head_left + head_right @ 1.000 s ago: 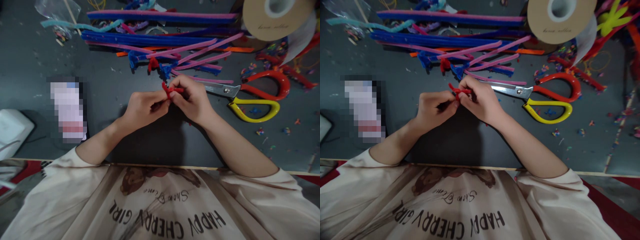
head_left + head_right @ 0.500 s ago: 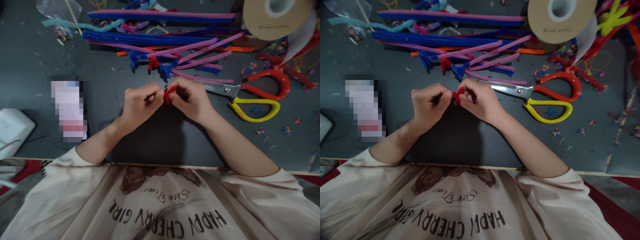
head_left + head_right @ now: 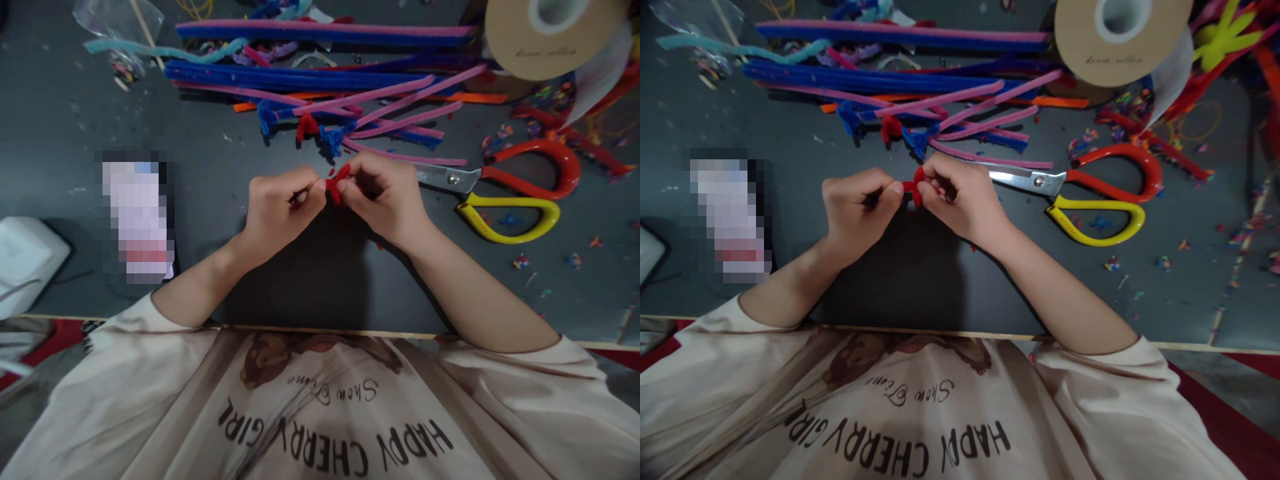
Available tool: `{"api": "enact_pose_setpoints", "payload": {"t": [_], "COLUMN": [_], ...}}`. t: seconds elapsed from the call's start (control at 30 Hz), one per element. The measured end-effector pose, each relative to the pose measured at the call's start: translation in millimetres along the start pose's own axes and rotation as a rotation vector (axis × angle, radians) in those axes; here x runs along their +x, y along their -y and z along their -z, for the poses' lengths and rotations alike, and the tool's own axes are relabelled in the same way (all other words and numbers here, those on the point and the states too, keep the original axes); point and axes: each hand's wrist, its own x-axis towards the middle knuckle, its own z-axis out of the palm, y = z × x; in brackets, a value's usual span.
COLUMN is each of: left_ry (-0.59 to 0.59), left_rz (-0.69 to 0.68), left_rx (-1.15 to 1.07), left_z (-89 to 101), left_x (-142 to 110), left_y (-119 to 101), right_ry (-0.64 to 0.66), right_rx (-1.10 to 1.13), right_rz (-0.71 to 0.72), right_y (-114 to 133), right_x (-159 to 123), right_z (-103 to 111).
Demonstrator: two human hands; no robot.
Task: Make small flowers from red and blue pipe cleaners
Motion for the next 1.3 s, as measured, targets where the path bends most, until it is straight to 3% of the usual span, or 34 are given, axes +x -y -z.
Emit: {"api": "enact_pose_setpoints", "payload": {"t": [0.17,0.47,0.63,0.9,1.2,1.3], "left_ry": [0.072,0.086,0.139,0.108,0.087,0.087], "left_rz": [-0.014,-0.196,-0.162,0.051,0.111,0.103], "left_rx": [-0.035,0.043,-0.02,-0.033,-0.11,-0.081], "left_z": [2.3,-6.5,-4.0,-3.2,0.0,-0.6], "left_x": [-1.6,-6.3,-6.3,-5.7,-3.5,-3.9], "left_y": [-1.9,1.6,0.9,2.1,-2.4,-0.8], "right_ry": [-0.007,0.001,-0.005,-0.037,-0.004,0.032], "right_rx": [-0.052,-0.166,-0.163,0.113,0.028,0.045], "right_rz": [0.04,0.162,0.148,0.0,0.072,0.033], "right_y": [3.2,-0.9,-2.7,1.2,1.7,2.5], "right_x": [-0.5,-1.1,-1.8,-1.1,0.1,0.3], "right_z": [0.8,0.7,0.4,-0.6,1.3,1.8]}}
